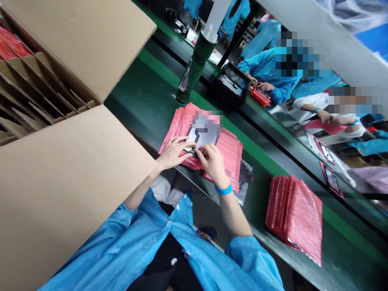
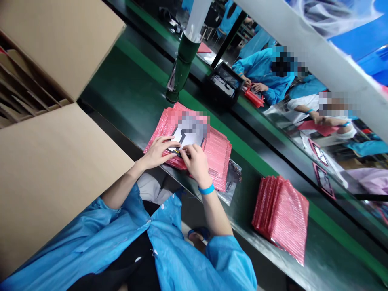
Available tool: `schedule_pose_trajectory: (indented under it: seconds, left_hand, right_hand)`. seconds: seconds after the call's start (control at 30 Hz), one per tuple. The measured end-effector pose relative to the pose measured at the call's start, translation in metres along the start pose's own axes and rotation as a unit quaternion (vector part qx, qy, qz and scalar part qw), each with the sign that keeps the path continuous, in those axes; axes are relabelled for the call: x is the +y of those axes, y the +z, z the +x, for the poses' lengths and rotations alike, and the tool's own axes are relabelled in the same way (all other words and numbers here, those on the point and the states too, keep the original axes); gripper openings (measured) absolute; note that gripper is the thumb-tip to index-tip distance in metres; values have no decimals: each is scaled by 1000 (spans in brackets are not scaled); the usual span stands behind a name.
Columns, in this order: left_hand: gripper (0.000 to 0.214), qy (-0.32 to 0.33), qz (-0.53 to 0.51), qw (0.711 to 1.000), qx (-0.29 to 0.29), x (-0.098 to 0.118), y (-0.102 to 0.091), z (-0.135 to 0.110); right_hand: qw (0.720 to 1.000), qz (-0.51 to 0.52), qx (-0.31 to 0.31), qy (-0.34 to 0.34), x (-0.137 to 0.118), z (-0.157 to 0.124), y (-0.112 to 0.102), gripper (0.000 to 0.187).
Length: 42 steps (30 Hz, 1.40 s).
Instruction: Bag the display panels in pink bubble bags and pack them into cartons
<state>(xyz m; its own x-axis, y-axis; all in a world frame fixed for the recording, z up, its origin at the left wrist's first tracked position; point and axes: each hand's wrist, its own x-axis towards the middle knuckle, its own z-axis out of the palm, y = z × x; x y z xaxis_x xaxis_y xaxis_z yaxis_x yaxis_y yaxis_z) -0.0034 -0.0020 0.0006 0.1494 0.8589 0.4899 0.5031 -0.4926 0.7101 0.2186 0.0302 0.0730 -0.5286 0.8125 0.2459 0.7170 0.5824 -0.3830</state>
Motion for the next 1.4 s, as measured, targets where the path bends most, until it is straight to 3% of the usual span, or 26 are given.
schedule_pose_trajectory:
  seconds: [0.1,0.17,0.33,0.8,1.07,1.17,1.27,1.33,1.4]
  left_hand:
    - [35,-4,-8,1000,7,1,0,0]
    - [32,-8,-11,1000,9,2,0,0]
    - [35,-18,11,1000,4,2,0,-1]
    - [40,3,15,1000,-17,3,-5,-2]
    - [41,6,24,1000,-18,3,-5,-3]
    - [43,1,26,1000,0,1,-3,-4]
    - [44,-1,28,1000,5,3,-3,-4]
    - [43,18,49,998,19,10,-1,-6]
    - [39,46,85,993,70,25,4,-9]
  right_hand:
    - [995,-37,28,-89,2,-27,11,35]
    - [991,-73,23,-108,5,-37,19,39]
    - [991,-100,22,-85,9,-39,30,43]
    - [990,-105,53,-71,-5,-40,35,45]
    - [993,-85,77,-31,-28,-49,37,44]
    - [990,-24,139,16,-11,-70,36,48]
    - [978,-21,189,90,30,-106,32,61]
    - [977,-51,173,114,58,-128,28,65]
    - [980,-71,145,117,78,-142,21,53]
